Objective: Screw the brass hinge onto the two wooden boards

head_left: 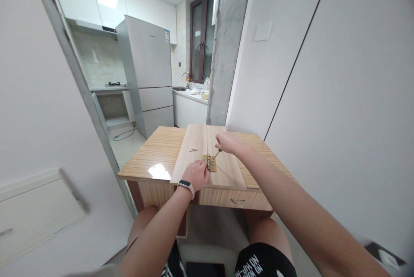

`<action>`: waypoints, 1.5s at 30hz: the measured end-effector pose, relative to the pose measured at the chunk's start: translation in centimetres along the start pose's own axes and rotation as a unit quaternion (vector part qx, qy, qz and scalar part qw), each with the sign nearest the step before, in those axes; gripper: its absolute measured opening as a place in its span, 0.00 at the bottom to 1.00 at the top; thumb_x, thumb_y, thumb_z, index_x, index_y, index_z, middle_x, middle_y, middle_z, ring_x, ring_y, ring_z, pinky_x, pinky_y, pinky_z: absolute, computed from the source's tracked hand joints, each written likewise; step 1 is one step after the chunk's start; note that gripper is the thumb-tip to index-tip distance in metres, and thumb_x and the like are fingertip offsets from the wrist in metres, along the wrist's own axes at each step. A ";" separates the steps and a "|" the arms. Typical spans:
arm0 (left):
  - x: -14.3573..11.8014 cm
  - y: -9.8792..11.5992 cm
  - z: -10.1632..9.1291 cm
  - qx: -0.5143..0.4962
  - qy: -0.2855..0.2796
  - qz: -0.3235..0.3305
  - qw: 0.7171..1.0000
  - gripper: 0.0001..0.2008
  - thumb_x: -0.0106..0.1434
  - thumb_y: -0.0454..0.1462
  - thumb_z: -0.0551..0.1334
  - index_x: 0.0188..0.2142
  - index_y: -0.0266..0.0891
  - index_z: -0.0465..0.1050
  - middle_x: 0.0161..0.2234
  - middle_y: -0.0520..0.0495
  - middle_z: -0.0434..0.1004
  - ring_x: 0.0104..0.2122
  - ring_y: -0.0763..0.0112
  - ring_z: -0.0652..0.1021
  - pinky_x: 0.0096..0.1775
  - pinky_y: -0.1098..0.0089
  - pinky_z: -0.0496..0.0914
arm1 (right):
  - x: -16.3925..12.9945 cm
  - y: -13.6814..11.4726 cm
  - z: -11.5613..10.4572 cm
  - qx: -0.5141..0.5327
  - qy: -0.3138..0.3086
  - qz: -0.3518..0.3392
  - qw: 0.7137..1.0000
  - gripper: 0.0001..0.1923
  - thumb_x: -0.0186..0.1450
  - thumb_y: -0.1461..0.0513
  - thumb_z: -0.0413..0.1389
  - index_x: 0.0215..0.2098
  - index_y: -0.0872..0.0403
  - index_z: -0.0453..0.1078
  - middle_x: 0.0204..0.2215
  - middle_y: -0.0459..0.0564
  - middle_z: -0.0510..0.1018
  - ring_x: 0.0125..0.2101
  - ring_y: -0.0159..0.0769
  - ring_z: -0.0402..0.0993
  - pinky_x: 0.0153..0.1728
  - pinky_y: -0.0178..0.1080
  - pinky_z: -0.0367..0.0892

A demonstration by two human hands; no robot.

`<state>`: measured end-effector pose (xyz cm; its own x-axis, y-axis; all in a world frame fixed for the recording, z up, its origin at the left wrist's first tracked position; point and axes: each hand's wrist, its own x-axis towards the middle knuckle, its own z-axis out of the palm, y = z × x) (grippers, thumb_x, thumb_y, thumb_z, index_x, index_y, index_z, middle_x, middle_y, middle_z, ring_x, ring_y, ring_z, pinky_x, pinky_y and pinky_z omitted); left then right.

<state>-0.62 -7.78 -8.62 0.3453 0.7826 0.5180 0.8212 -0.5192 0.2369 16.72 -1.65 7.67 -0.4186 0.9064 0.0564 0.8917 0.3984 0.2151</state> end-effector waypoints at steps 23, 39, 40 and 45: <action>0.0 0.1 -0.1 0.004 -0.001 0.002 1.000 0.09 0.68 0.34 0.55 0.44 0.39 0.72 0.41 0.41 0.77 0.45 0.61 0.76 0.51 0.61 0.70 | -0.3 -0.7 -0.3 -0.013 -0.045 0.006 0.999 0.19 0.72 0.53 0.51 0.48 0.57 0.77 0.46 0.63 0.81 0.47 0.46 0.78 0.42 0.39 0.68; 0.0 0.2 -0.1 0.000 -0.003 -0.009 1.000 0.09 0.68 0.34 0.55 0.44 0.39 0.73 0.41 0.41 0.78 0.45 0.61 0.76 0.51 0.61 0.70 | -0.5 -0.7 -0.5 -0.023 -0.064 -0.021 0.997 0.20 0.64 0.52 0.64 0.47 0.57 0.77 0.46 0.62 0.81 0.47 0.48 0.78 0.42 0.39 0.69; 0.0 0.2 -0.1 0.000 -0.001 -0.007 1.000 0.10 0.67 0.34 0.55 0.45 0.38 0.72 0.41 0.41 0.78 0.45 0.61 0.76 0.51 0.61 0.70 | -0.5 -0.9 -0.4 -0.024 -0.064 -0.010 0.998 0.22 0.66 0.49 0.60 0.47 0.58 0.78 0.45 0.64 0.81 0.47 0.49 0.78 0.42 0.40 0.69; 0.0 0.2 -0.1 -0.004 -0.001 -0.001 1.000 0.10 0.67 0.34 0.55 0.46 0.38 0.72 0.42 0.41 0.78 0.46 0.61 0.76 0.51 0.61 0.70 | -0.2 -1.1 0.1 -0.026 -0.048 0.009 0.998 0.22 0.73 0.52 0.50 0.48 0.58 0.79 0.45 0.66 0.81 0.47 0.49 0.79 0.43 0.41 0.70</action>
<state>-0.52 -7.91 -8.51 0.3455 0.7840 0.5158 0.8178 -0.5211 0.2442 15.89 -2.23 7.32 -0.3821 0.9235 -0.0328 0.8875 0.3767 0.2655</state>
